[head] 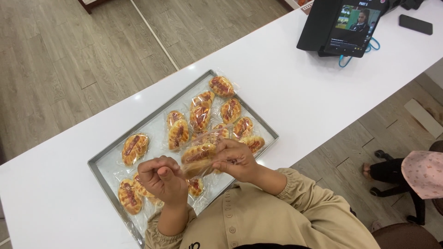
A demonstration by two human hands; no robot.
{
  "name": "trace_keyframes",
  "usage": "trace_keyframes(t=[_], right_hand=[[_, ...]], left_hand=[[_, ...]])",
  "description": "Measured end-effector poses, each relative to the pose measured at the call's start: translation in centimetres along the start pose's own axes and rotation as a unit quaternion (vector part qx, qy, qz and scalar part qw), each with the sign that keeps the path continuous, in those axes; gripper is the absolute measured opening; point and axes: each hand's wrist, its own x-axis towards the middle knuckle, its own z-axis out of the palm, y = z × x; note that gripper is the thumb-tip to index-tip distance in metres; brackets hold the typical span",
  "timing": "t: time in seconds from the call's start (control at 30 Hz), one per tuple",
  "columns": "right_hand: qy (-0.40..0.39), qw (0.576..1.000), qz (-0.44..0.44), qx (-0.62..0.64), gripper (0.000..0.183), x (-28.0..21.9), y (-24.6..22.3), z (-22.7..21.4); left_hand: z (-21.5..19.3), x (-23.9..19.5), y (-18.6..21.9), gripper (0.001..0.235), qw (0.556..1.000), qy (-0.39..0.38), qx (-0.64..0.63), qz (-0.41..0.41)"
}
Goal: Individually wrapping and sealing pastries in plastic bags on a metal tray at a bakery counter.
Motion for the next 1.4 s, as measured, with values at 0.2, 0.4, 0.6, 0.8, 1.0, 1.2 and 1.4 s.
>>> trace_keyframes(t=[0.2, 0.4, 0.6, 0.8, 1.0, 1.2, 1.4], right_hand=[[0.021, 0.998, 0.043, -0.041, 0.014, 1.4, -0.9, -1.4], [0.122, 0.981, 0.149, -0.028, 0.007, 4.1, 5.2, -3.4], [0.115, 0.942, 0.310, -0.063, 0.010, 2.3, 8.4, -4.6], [0.061, 0.879, 0.452, -0.141, 0.015, -6.2, 14.4, -5.2], [0.060, 0.858, 0.476, -0.185, 0.020, -8.4, 17.5, -6.0], [0.075, 0.835, 0.501, -0.216, 0.015, -8.2, 15.7, -4.2], [0.077, 0.829, 0.509, -0.217, 0.022, -7.9, 15.2, -3.9]], left_hand=[[-2.5, 0.5, 1.5, 0.017, 0.958, -0.237, 0.128, -0.102], [-2.0, 2.9, -5.4, 0.009, 0.967, -0.181, 0.169, -0.064], [-2.7, 2.7, -8.4, 0.010, 0.926, -0.221, 0.266, -0.153], [-7.5, -3.6, -14.1, 0.020, 0.819, -0.283, 0.366, -0.340], [-7.4, -3.9, -16.3, 0.023, 0.778, -0.305, 0.435, -0.335], [-7.4, -3.8, -17.4, 0.025, 0.770, -0.273, 0.420, -0.396], [-7.6, -4.1, -18.1, 0.027, 0.769, -0.265, 0.412, -0.410]])
